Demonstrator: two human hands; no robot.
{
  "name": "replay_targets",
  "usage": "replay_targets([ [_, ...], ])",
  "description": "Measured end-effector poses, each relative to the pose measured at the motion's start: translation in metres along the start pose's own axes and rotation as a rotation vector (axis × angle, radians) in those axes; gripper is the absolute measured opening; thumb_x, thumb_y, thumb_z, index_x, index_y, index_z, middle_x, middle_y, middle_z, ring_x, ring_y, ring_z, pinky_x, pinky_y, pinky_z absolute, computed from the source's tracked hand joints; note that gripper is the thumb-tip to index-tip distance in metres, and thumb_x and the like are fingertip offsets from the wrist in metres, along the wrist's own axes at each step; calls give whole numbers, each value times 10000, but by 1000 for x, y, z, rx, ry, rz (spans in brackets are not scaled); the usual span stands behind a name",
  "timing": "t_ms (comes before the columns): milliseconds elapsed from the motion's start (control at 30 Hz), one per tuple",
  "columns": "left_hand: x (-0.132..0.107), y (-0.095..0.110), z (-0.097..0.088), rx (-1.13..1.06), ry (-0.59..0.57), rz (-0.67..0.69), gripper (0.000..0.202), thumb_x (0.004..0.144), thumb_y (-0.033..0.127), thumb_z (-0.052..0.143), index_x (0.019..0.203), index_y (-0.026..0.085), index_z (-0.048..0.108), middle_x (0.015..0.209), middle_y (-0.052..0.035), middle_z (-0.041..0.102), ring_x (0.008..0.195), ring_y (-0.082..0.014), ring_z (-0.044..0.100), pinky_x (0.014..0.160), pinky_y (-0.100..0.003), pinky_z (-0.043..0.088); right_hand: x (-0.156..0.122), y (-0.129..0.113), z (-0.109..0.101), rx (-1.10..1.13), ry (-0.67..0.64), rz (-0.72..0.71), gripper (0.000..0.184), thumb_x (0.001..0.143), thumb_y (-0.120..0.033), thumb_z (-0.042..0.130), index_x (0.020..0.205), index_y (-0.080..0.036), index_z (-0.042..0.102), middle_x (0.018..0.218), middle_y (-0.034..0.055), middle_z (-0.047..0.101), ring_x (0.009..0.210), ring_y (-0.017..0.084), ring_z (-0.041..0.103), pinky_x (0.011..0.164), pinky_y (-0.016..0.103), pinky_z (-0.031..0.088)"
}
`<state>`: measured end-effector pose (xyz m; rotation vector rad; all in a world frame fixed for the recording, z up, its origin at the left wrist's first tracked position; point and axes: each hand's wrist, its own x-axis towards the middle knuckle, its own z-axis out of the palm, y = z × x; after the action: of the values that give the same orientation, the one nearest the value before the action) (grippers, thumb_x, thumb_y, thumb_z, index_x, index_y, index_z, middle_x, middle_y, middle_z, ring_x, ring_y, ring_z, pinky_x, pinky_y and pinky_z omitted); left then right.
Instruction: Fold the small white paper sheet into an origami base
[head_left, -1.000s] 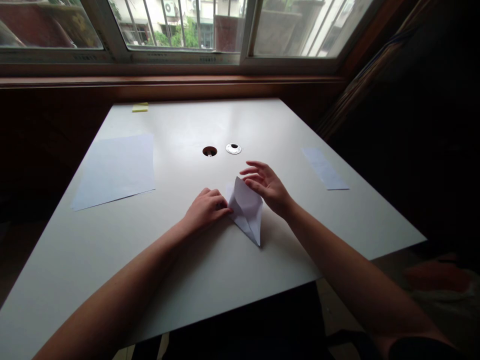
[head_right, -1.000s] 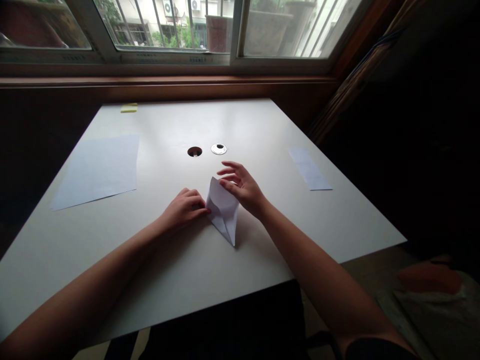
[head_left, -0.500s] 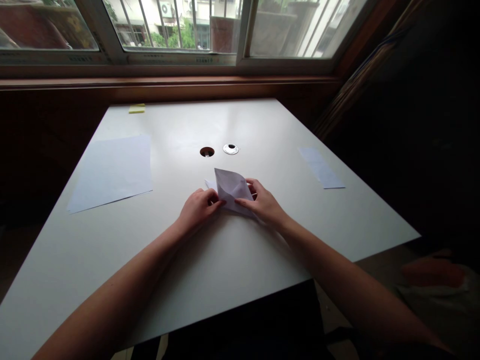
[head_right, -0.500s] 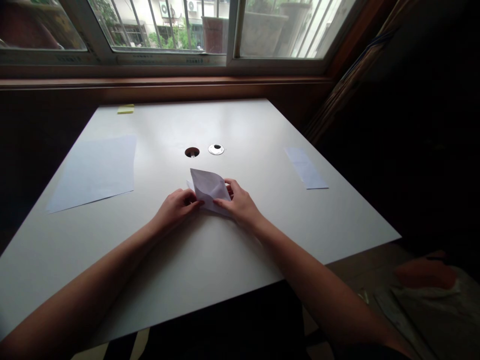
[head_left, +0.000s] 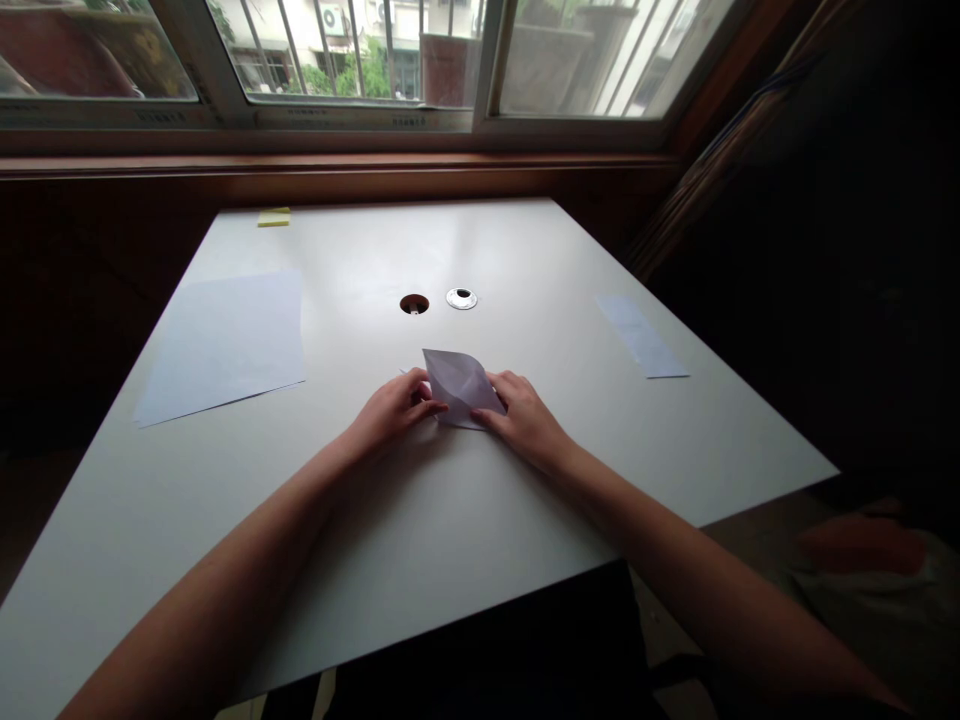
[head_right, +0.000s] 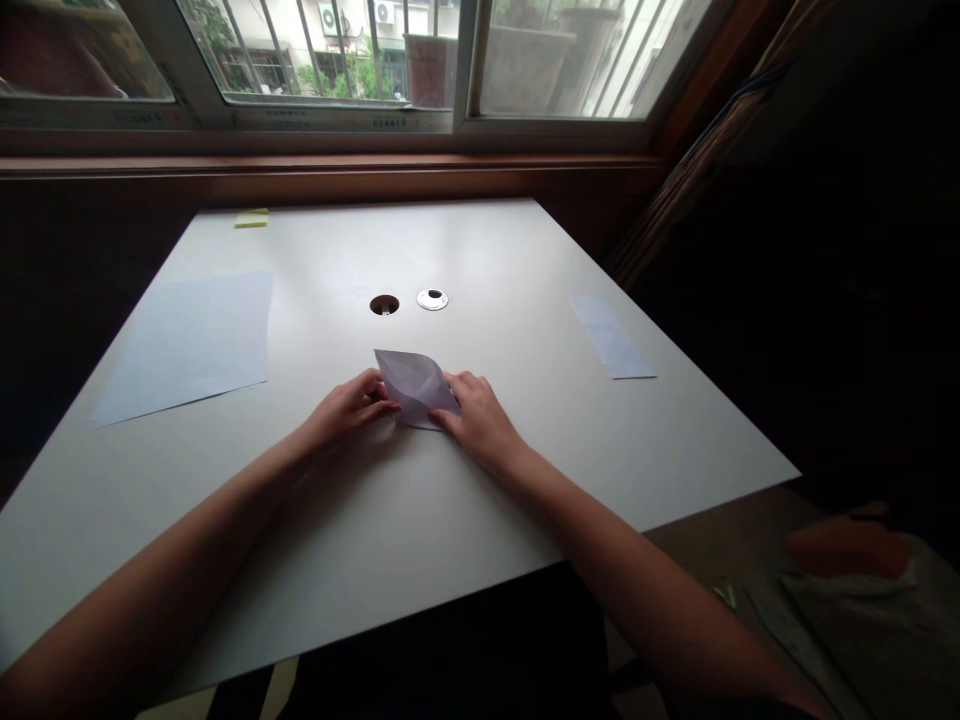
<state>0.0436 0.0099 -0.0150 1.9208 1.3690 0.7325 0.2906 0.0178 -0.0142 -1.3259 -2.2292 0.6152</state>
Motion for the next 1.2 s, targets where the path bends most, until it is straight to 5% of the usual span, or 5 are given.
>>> replay_targets([
  [200,1,-8,-4,-151,-40,49,649,876,414,650,1431,259,351,978,-32,721,820,-173,672,758,-285,504,-6,2,5,-64,14,-50,493,878,-300,655,1351,-248,529,1191,93,598,1107,288,517,1013,456,457],
  [433,-1,-8,-8,-429,-126,92,1083,862,354,698,1537,375,-149,1140,-84,683,709,-169,729,668,-283,575,-12,2,7,-68,27,-82,780,918,-256,591,1562,-329,157,1196,88,582,1064,281,528,988,483,469],
  [600,-5,-3,-19,-334,-153,79,920,882,389,671,1548,418,37,1310,-116,589,711,-150,730,639,-269,583,-12,0,7,-64,13,-142,671,924,-214,568,1508,-372,278,1226,75,575,1126,278,511,1015,483,446],
  [833,-8,5,-31,-86,-178,127,579,890,432,654,1370,235,396,803,-21,698,720,-168,698,698,-288,541,-7,-2,5,-87,-76,-188,390,941,-192,530,1307,-326,555,1271,52,592,1121,271,484,1022,471,422],
  [1200,5,24,-66,16,-338,127,305,851,475,659,878,178,592,851,-47,698,724,-151,666,641,-241,505,-8,-4,2,-51,-107,-199,190,925,-310,612,1106,-295,667,1279,46,585,1141,264,464,1023,464,415],
])
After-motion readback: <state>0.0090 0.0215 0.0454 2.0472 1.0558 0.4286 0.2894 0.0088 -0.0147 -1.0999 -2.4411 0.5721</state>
